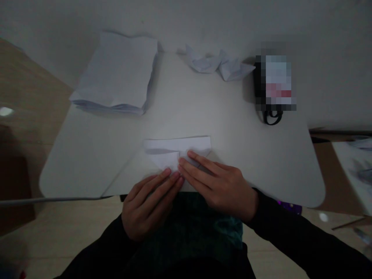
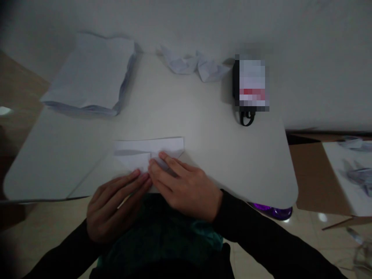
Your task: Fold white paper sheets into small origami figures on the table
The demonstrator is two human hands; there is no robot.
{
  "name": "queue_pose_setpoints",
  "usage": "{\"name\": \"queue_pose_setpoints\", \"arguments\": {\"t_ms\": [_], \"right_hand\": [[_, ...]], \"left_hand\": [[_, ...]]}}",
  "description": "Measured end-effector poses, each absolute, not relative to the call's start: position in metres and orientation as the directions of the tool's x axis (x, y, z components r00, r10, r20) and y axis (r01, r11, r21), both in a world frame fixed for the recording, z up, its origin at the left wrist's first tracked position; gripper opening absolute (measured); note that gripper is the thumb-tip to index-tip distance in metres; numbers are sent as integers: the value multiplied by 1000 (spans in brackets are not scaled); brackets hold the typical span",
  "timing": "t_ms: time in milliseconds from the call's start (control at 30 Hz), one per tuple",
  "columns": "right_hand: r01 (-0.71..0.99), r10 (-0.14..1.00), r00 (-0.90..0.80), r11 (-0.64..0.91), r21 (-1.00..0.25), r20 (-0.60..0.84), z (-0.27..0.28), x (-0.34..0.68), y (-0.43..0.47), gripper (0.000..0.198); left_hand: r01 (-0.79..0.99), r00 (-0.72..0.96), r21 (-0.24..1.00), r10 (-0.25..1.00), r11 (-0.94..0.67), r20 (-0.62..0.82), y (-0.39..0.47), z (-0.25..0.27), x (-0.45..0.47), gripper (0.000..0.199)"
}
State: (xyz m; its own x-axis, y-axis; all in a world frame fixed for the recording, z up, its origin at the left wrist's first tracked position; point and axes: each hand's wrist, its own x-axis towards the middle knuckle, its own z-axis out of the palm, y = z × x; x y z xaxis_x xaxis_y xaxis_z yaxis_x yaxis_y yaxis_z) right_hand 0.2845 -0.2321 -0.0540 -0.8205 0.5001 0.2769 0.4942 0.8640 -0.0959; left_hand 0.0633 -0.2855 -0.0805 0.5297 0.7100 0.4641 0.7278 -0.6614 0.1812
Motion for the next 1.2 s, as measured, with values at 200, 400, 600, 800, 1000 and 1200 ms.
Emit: {"name": "queue_pose_setpoints", "arguments": {"t_ms": [200,400,600,800,1000,1200], "right_hand": [[505,511,-820,858,-92,258,-55,284,-234,38],[508,503,-828,860,-49,249,-56,282,-236,39],[506,503,-830,861,-56,242,-57,281,-238,44],[529,526,-812,846,-60,254,-59,282,-240,49],[539,554,-785,831,-136,275,-58,282,-240,48],[539,583,-749,813,-223,315,-60,281,-238,41]], "left_hand": [[732,505,240,744,-638,437,-292,-82,63,52],[695,572,196,697,-692,433,-294,-80,59,52],[676,631,97,642,-730,435,-288,-78,55,50],[744,589,66,700,-665,405,-269,-69,31,53],[774,566,16,703,-633,431,-260,-54,23,39],[644,667,68,603,-762,438,-278,-70,49,49]]}}
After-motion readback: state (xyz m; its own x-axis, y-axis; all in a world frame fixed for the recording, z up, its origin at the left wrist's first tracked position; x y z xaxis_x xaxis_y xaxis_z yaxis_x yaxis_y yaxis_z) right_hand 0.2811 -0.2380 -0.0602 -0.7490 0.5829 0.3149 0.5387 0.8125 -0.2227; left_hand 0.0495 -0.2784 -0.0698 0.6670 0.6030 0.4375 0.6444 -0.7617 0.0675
